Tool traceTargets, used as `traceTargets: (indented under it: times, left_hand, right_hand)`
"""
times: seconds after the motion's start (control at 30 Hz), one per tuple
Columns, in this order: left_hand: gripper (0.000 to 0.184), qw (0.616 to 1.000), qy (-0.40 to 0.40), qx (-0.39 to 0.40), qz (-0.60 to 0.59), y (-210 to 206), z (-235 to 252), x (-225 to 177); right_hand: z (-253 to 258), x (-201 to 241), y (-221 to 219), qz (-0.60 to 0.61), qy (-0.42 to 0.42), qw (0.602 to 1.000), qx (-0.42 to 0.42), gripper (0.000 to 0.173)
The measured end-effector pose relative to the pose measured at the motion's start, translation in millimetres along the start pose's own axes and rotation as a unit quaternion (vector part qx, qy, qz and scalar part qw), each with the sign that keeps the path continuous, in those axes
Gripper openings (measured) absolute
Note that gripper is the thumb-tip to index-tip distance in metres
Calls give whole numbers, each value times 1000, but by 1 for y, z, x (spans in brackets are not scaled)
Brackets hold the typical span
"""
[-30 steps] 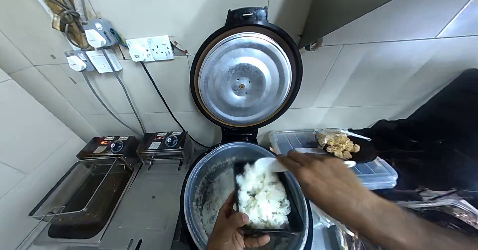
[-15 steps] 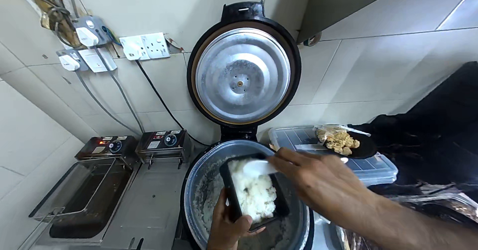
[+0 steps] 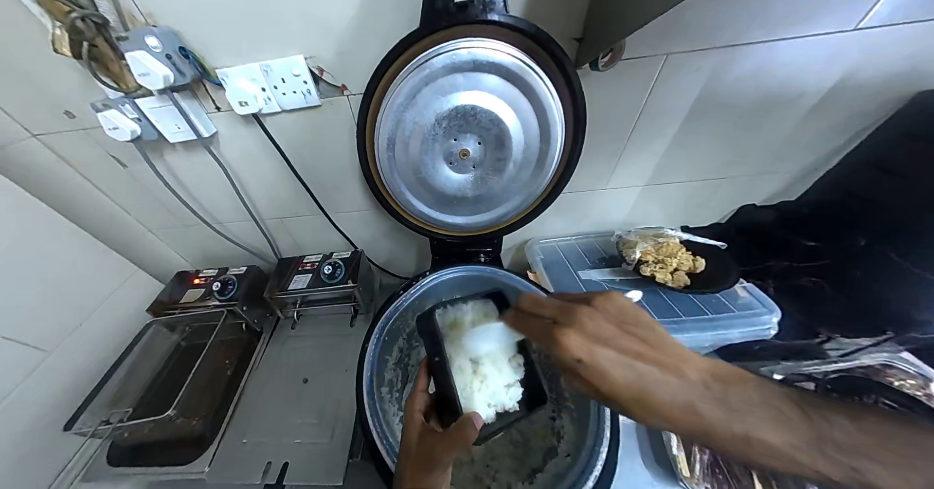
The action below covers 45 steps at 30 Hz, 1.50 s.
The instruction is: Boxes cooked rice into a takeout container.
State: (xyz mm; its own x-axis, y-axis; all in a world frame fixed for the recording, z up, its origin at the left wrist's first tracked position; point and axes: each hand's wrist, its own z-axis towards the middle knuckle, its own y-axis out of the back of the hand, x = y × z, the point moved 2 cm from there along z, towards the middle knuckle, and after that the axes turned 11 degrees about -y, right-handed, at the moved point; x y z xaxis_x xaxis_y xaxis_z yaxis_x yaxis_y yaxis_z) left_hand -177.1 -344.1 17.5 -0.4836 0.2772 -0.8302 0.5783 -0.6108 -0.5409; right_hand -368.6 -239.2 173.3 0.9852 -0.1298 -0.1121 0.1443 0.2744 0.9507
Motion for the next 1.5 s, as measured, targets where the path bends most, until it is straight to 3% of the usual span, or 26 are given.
traceTargets:
  times: [0.07, 0.2, 0.27, 0.33, 0.43, 0.63, 0.73, 0.8, 0.83, 0.9, 1.0, 1.1, 1.17, 1.27, 1.4, 1.5]
  left_hand:
    - [119, 1000, -6, -15, -9, 6, 0, -2]
    - [119, 999, -20, -30, 4, 7, 2, -7]
    - [120, 997, 5, -64, -52, 6, 3, -9]
    - [123, 989, 33, -89, -113, 6, 0, -10]
    - [125, 988, 34, -69, -134, 9, -3, -9]
    - [124, 996, -50, -5, -69, 20, -4, -4]
    - [118, 994, -84, 41, -59, 20, -3, -5]
    - [119, 993, -90, 41, -63, 20, -3, -5]
    - [120, 993, -89, 40, -70, 21, -3, -4]
    - [121, 993, -85, 27, -76, 22, -4, -3]
    - [124, 994, -82, -2, -70, 27, -6, -6]
    - [127, 991, -74, -80, -72, 40, -12, -11]
    - [126, 984, -77, -138, -80, 52, -17, -18]
    - [119, 972, -111, -176, -109, 71, -27, -32]
    - [116, 962, -135, -199, -130, 89, -46, -51]
    - [102, 959, -147, -195, -142, 98, -67, -60]
  right_hand:
    - [-3, -1, 9, 3, 8, 999, -32, 29]
    - [-9, 18, -20, 21, 70, 997, 37, 23]
    - [-4, 20, -27, 22, 80, 996, 20, 27]
    - [4, 16, -30, 52, 57, 997, 2, 34]
    - [14, 11, -34, 85, 0, 996, -19, 24]
    - [14, 3, -4, 99, -68, 992, -47, 24]
    - [12, 14, -15, 93, -48, 992, 66, 17]
    - [12, 26, -27, 116, -15, 977, 178, 20]
    - [13, 29, -28, 114, 0, 974, 194, 22]
    - [15, 29, -21, 92, 17, 983, 156, 20]
    - [19, 23, 1, 65, 25, 998, 6, 18]
    - [36, 2, 12, 59, -7, 998, -37, 22]
    - [53, -14, -7, 32, -56, 998, 4, 19]
    - [71, -24, -73, -25, -111, 971, 211, 17]
    - [53, -22, -197, -79, 9, 929, 361, 18]
    - [47, -23, -246, -105, 94, 895, 424, 21]
